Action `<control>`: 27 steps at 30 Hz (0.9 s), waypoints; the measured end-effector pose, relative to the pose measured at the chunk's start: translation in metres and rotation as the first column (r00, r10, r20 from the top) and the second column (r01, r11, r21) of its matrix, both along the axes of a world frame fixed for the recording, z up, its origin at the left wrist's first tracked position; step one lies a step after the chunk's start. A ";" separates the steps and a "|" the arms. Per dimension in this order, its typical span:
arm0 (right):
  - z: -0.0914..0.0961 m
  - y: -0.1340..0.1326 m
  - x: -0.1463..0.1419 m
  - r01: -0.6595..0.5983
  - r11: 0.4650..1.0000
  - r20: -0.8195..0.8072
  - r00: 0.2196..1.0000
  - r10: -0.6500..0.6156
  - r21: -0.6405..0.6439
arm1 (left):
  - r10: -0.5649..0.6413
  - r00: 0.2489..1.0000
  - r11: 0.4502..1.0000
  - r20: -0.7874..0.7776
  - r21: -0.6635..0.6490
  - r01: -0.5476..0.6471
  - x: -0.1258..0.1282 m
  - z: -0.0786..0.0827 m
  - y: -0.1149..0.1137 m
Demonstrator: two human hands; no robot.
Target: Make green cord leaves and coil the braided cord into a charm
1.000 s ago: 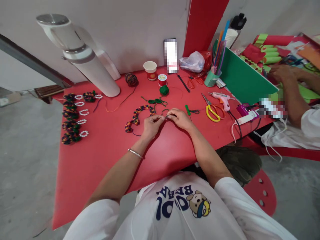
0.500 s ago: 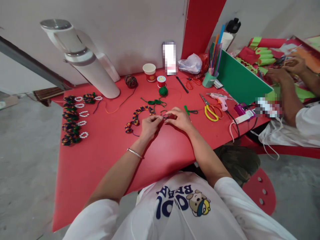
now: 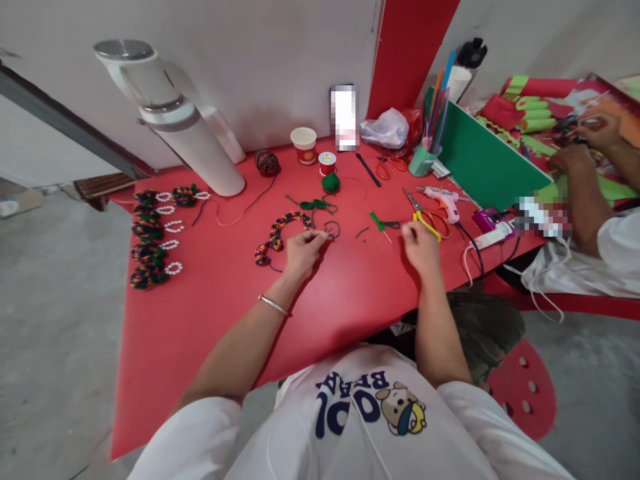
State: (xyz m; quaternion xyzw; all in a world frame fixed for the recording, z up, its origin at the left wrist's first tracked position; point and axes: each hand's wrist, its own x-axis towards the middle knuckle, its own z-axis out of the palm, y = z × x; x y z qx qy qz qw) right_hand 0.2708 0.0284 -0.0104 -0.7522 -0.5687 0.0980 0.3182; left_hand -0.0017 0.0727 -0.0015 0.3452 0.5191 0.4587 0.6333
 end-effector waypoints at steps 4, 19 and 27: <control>0.019 -0.074 0.061 0.162 0.968 0.219 0.968 -0.119 -0.191 | -0.027 0.999 1.000 0.022 0.004 0.027 -0.002 -0.005 0.001; 0.037 0.000 -0.066 -0.463 0.869 -0.331 0.804 0.494 0.174 | -0.056 0.998 0.998 0.005 0.030 0.056 -0.004 -0.010 0.001; -0.011 0.058 -0.106 -0.579 0.808 -0.565 0.631 0.532 0.114 | -0.022 0.996 0.999 0.084 0.046 0.018 -0.005 -0.014 0.003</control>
